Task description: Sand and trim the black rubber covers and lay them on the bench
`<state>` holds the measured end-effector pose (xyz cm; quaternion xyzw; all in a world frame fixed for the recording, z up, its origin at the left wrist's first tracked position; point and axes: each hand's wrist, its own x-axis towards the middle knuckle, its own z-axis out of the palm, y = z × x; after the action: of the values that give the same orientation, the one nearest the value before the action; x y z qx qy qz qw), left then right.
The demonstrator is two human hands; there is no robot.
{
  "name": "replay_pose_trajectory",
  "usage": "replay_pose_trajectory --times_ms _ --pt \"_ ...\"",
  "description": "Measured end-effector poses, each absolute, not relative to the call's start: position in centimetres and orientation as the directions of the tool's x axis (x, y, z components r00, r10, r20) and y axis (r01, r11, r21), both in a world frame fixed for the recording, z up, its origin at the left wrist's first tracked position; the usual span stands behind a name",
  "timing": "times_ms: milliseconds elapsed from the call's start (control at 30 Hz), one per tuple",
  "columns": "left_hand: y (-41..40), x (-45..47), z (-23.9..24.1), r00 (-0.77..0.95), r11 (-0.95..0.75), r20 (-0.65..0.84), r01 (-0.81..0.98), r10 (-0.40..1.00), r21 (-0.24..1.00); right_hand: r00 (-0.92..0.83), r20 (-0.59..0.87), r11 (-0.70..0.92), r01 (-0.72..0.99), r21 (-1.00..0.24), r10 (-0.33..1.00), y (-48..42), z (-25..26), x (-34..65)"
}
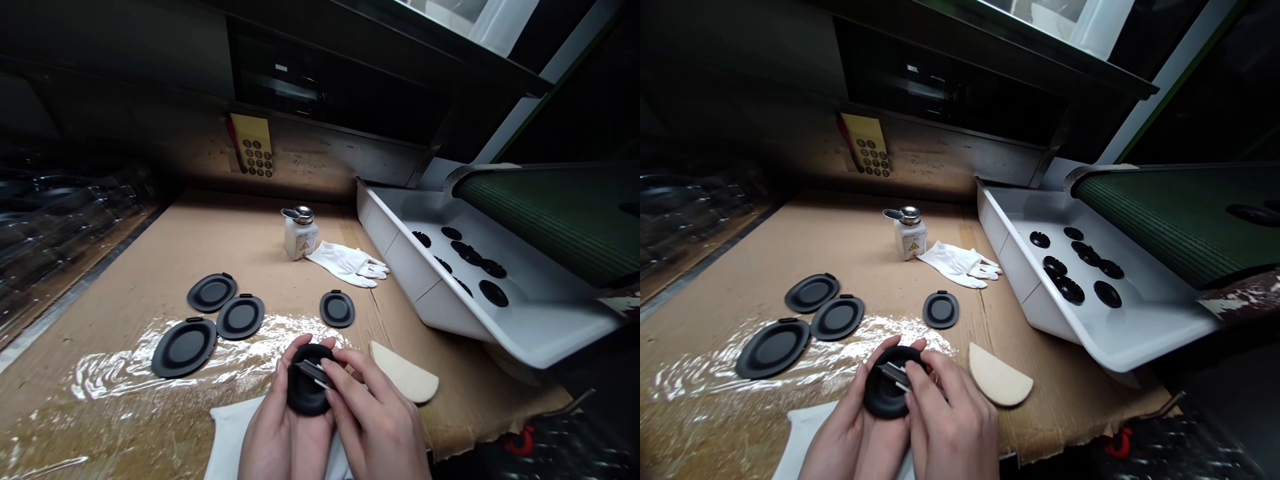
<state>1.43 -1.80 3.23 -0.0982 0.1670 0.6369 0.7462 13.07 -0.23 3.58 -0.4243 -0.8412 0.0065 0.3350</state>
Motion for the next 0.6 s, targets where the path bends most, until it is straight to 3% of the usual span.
replay_pose_trajectory --times_ms 600 --pt "-1.91 1.6 3.46 0.12 0.17 -0.408 -0.981 0.905 0.089 -0.427 0.548 0.644 0.706 -0.294 0.719 -0.22 3.58 13.55"
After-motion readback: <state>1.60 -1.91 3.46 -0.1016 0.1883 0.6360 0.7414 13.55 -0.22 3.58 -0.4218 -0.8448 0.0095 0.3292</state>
